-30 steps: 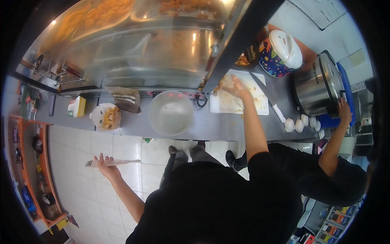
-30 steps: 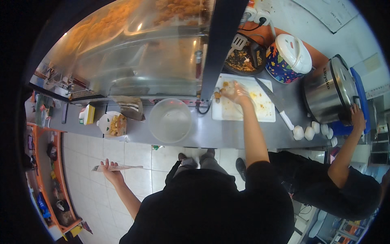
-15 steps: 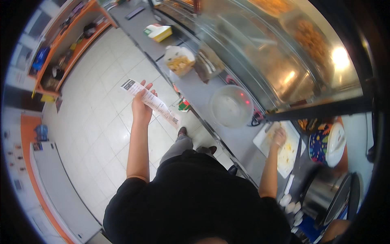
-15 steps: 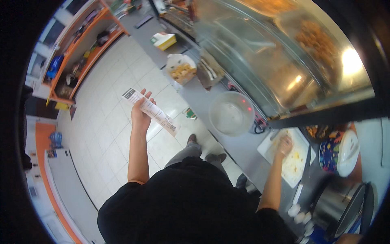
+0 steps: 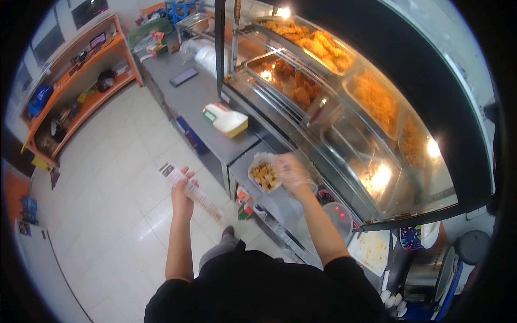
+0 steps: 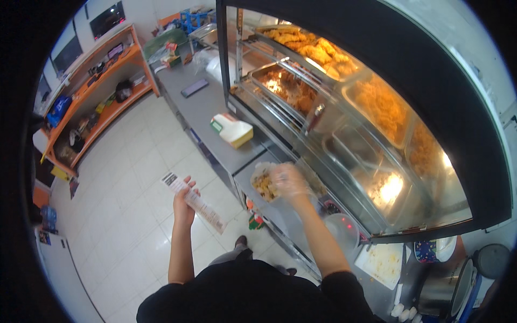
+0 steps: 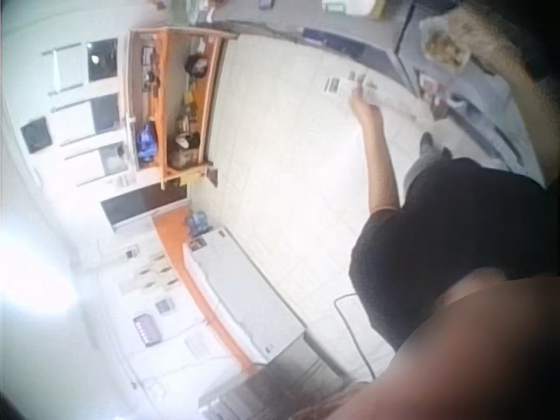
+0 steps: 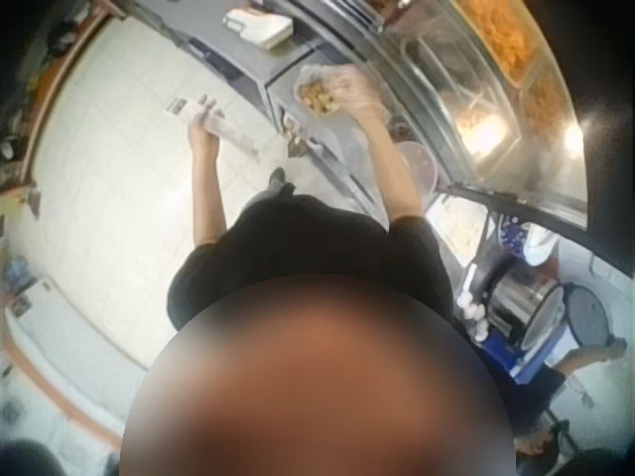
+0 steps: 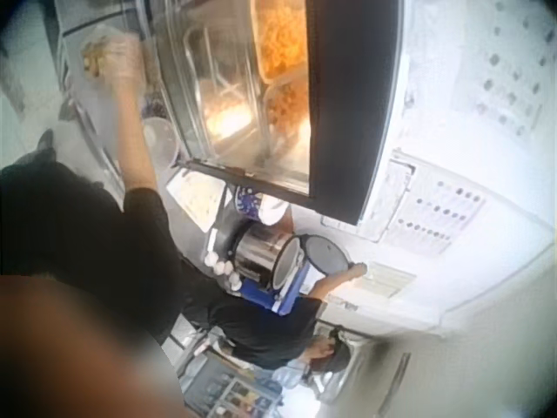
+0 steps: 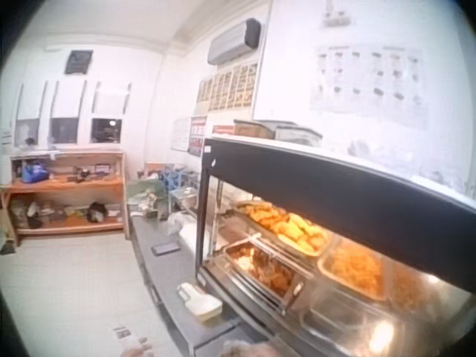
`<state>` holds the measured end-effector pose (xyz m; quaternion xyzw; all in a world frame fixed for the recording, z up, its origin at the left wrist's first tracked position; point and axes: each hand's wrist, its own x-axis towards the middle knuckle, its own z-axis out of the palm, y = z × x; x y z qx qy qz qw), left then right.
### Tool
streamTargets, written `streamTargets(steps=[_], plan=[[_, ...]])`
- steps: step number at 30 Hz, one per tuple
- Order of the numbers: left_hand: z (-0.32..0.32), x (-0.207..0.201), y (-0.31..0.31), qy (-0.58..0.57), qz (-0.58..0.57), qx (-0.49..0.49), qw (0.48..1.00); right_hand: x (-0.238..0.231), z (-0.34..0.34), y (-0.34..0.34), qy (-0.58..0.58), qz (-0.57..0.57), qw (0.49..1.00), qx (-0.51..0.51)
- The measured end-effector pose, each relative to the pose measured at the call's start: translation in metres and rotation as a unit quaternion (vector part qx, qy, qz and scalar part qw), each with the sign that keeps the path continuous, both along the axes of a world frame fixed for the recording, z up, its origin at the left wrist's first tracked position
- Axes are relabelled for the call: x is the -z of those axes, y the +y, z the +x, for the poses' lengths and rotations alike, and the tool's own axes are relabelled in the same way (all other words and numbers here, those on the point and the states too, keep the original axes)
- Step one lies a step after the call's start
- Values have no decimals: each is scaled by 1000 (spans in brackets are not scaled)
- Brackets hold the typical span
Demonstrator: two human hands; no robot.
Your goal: The person cuts fried food on a cutting board, then places it into a plastic bag. They add a small packet and a green container, seal the bag, and place it on the counter.
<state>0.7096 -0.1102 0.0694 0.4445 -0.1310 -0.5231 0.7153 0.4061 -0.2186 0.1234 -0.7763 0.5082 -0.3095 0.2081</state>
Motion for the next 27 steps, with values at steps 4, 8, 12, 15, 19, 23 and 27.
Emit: streamTargets(steps=[4, 8, 12, 15, 19, 23, 27], plan=[[52, 12, 0, 17, 32, -28, 999, -41, 60, -43, 200, 41, 974, -94], [96, 28, 6, 27, 79, -67, 994, -164, 75, -127, 209, -284, 935, 51], [120, 44, 12, 41, 89, -96, 991, -242, 83, -247, 442, -130, 863, 207], [126, 54, 22, 68, 93, -130, 985, -247, 72, -289, 455, -43, 859, 231], [132, 66, 38, 79, 120, -141, 980, -250, 60, -309, 450, -22, 858, 248], [139, 72, 42, 72, 118, -138, 981, -257, 59, -320, 423, -21, 870, 254], [144, 78, 37, 68, 124, -144, 979, -249, 82, -342, 360, -43, 896, 256]])
